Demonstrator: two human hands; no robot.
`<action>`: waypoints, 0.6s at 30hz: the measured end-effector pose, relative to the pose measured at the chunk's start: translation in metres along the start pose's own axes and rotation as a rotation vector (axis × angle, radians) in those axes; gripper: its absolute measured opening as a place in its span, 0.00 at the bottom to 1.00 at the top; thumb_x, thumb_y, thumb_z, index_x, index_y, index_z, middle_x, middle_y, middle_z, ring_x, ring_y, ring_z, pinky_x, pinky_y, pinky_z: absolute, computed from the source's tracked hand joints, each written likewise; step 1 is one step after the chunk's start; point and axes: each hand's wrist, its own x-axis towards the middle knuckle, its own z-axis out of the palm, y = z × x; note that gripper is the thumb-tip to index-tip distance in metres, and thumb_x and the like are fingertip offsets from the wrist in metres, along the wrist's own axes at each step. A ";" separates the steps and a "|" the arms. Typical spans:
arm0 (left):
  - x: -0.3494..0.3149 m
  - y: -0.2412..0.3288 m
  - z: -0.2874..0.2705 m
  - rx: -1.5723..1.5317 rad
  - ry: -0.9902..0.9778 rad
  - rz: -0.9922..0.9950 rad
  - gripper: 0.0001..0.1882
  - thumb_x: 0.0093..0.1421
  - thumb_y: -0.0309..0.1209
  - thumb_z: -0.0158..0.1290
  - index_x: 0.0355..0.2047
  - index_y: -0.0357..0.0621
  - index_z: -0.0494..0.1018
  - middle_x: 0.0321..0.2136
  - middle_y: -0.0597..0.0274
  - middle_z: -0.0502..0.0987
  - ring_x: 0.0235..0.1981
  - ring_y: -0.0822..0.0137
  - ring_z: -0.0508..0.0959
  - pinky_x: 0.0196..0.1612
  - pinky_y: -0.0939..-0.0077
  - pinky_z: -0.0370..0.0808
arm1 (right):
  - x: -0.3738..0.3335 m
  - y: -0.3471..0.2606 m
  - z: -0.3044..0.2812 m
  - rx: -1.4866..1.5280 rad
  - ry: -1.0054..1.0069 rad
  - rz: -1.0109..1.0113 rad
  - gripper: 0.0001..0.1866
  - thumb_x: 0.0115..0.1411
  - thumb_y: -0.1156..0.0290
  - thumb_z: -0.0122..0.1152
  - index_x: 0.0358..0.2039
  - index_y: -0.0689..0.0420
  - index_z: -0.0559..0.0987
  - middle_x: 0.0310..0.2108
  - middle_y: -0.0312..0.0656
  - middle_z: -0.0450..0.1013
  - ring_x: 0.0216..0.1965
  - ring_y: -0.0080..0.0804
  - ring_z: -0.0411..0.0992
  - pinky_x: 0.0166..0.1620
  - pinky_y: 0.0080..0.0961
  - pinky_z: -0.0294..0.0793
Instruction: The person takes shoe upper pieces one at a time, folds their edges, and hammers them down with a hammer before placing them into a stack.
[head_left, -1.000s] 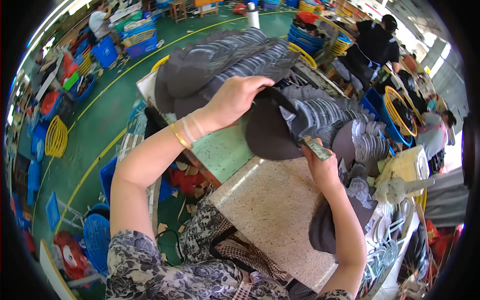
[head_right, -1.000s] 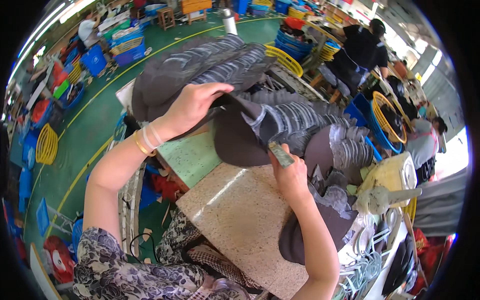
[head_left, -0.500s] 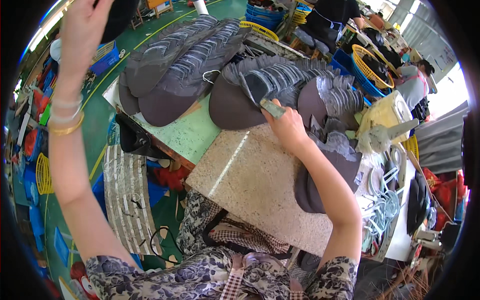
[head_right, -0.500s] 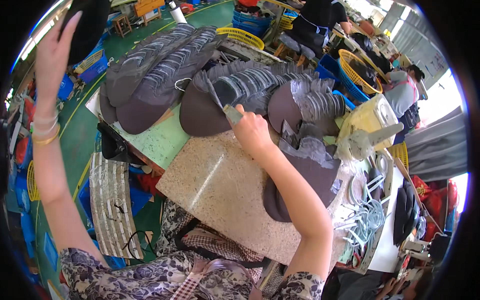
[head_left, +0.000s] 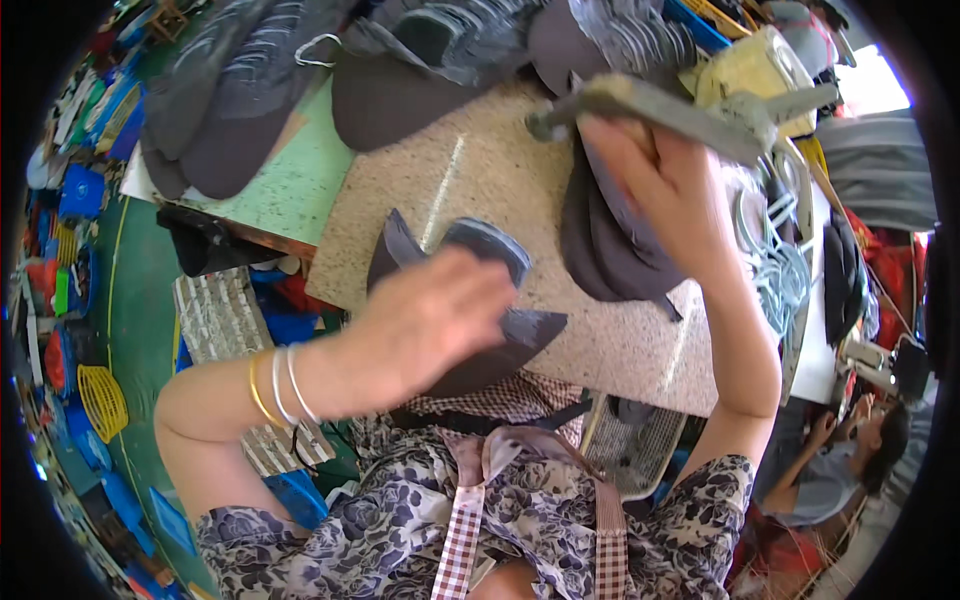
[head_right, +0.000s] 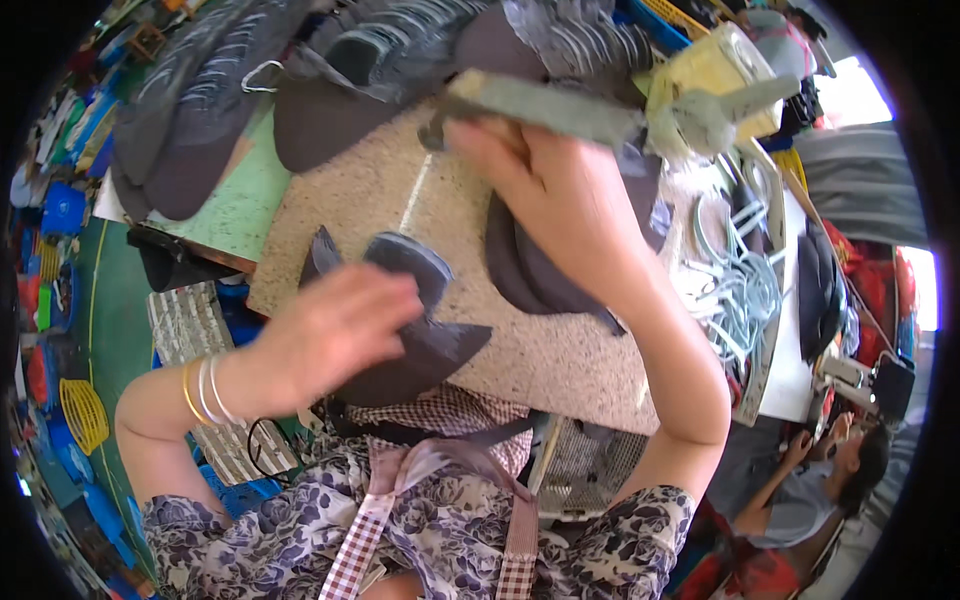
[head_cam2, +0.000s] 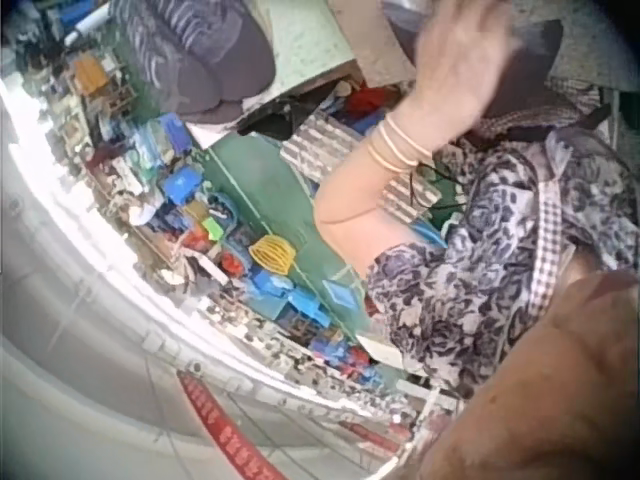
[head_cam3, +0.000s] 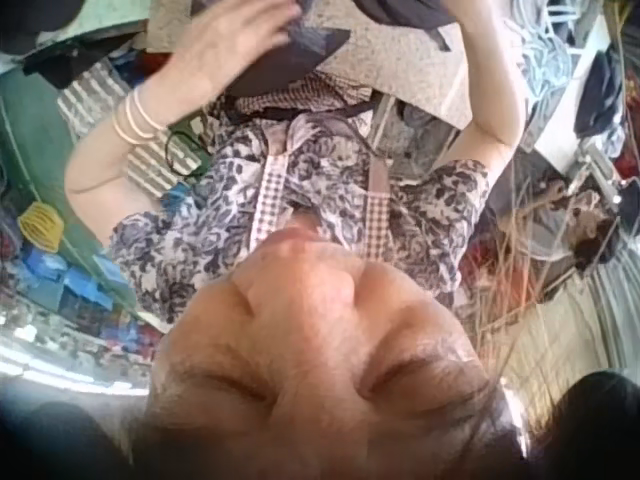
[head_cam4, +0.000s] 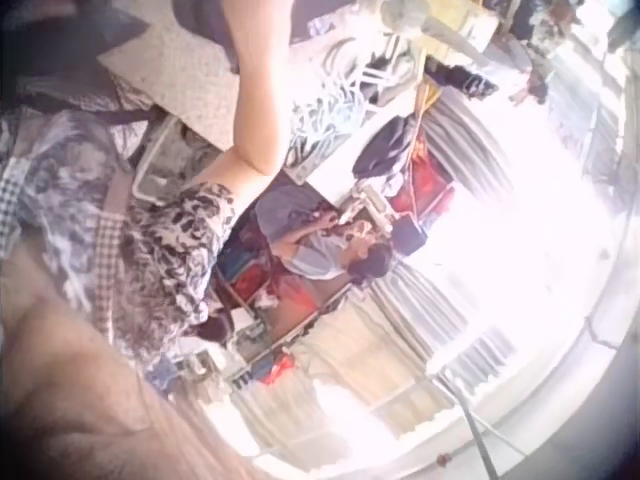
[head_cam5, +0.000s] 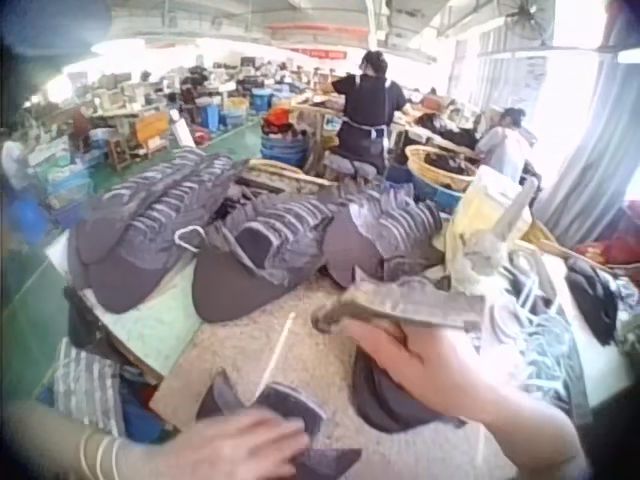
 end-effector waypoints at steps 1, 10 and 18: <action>0.006 -0.019 0.005 0.136 0.094 0.046 0.28 0.49 0.29 0.58 0.51 0.36 0.66 0.46 0.51 0.72 0.50 0.54 0.70 0.51 0.65 0.71 | -0.019 -0.002 -0.006 -0.028 -0.090 0.103 0.10 0.58 0.69 0.59 0.29 0.65 0.75 0.17 0.44 0.67 0.17 0.30 0.66 0.22 0.28 0.64; 0.052 -0.052 0.023 -0.144 -0.184 0.096 0.15 0.52 0.29 0.58 0.41 0.38 0.73 0.36 0.57 0.70 0.39 0.59 0.71 0.44 0.68 0.69 | -0.100 -0.012 -0.008 -0.109 -0.280 0.019 0.07 0.55 0.72 0.62 0.34 0.60 0.75 0.22 0.41 0.68 0.17 0.33 0.68 0.21 0.29 0.63; 0.030 -0.068 0.026 -0.455 -0.180 -0.056 0.13 0.52 0.25 0.57 0.39 0.39 0.75 0.32 0.56 0.72 0.33 0.58 0.74 0.38 0.69 0.71 | -0.116 -0.002 0.007 0.151 -0.292 0.114 0.10 0.52 0.73 0.64 0.33 0.62 0.74 0.19 0.42 0.72 0.17 0.34 0.72 0.23 0.27 0.69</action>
